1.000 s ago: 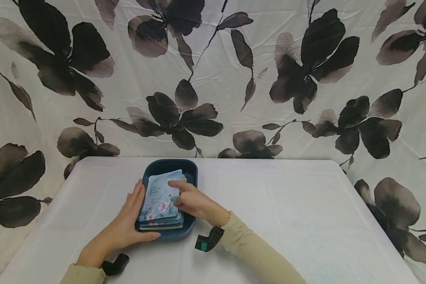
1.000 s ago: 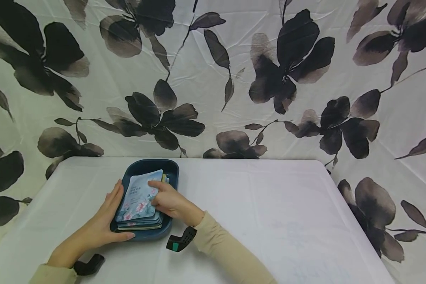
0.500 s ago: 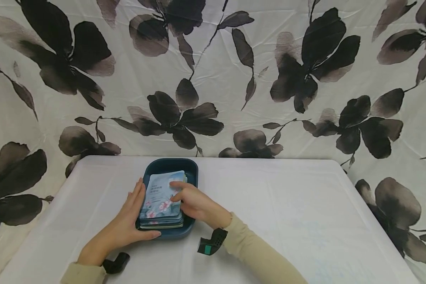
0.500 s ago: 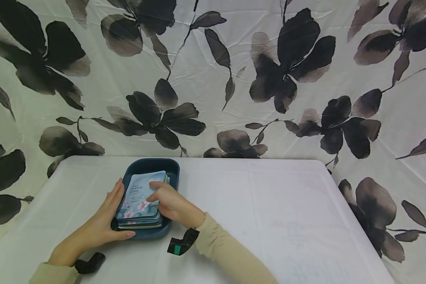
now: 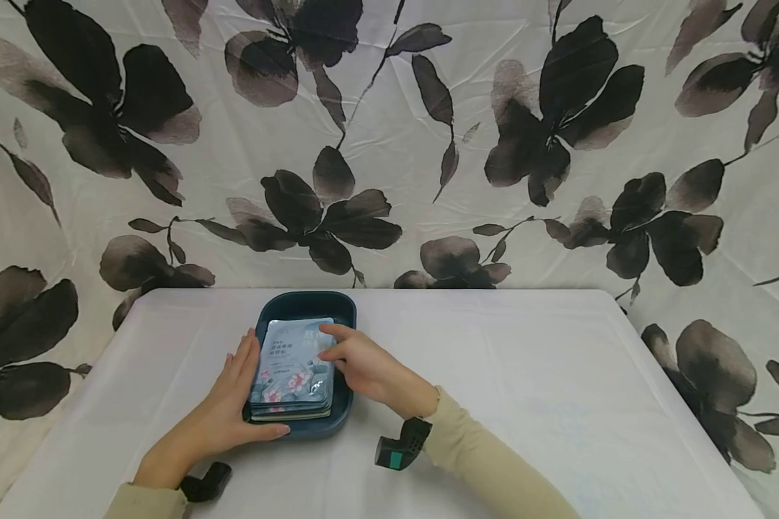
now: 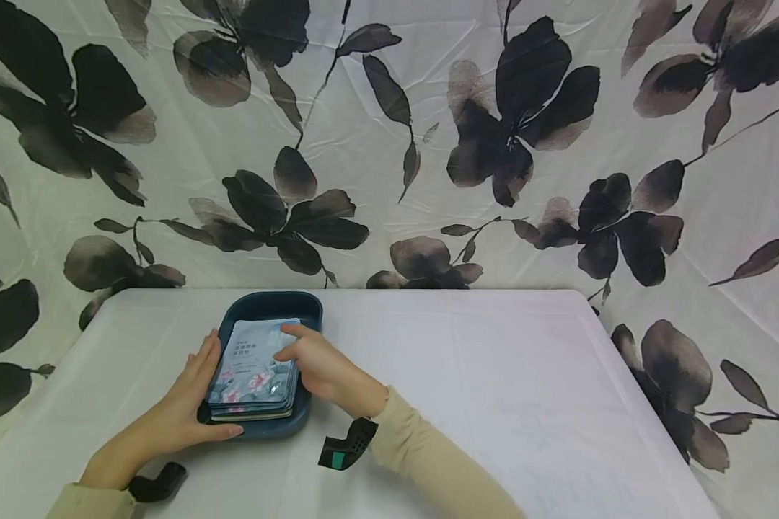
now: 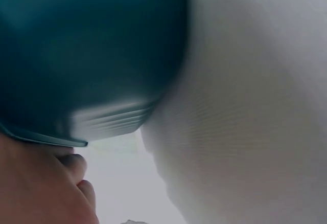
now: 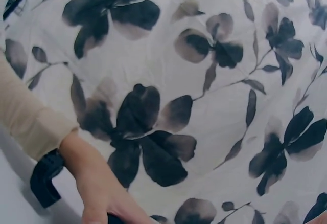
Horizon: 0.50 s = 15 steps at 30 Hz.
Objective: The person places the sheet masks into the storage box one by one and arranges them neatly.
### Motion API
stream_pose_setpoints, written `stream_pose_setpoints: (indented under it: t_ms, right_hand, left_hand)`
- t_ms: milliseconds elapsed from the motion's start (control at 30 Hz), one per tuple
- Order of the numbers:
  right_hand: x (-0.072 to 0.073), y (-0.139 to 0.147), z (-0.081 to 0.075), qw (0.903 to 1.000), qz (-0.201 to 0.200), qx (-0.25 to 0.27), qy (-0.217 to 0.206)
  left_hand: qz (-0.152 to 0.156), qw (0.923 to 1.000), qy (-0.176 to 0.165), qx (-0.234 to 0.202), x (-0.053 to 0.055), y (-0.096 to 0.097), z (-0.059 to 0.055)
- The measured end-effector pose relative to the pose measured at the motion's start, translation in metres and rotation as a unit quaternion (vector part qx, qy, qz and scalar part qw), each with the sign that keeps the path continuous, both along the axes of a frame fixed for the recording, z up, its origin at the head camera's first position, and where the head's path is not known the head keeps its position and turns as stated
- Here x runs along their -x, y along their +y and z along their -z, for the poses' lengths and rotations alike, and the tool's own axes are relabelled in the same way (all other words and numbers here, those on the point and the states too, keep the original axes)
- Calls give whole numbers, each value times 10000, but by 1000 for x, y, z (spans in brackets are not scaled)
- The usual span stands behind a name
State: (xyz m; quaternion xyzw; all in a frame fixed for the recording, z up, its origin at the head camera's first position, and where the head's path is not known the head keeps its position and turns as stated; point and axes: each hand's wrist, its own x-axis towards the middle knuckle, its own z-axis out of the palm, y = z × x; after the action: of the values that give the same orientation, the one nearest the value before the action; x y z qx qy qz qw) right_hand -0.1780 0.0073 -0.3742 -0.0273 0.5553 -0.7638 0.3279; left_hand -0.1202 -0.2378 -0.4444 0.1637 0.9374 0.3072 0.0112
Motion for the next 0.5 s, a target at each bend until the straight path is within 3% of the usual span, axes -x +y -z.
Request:
stream_pose_setpoints:
  t_ms: [167, 267, 367, 500]
  right_hand:
    - [-7, 27, -14, 9967, -108, -433, 681]
    - [-10, 50, -24, 9867, -46, -844, 1385]
    - [-12, 75, -32, 9689, 181, -1106, 2208]
    - [-12, 108, -40, 9289, 600, -1187, 3455]
  left_hand:
    - [60, 9997, -76, 203, -1, -2, -5]
    - [89, 9993, -206, 284, 1, -3, -10]
    - [107, 9991, -241, 330, 3, -4, -15]
    - [100, 9987, -59, 499, 6, -9, -24]
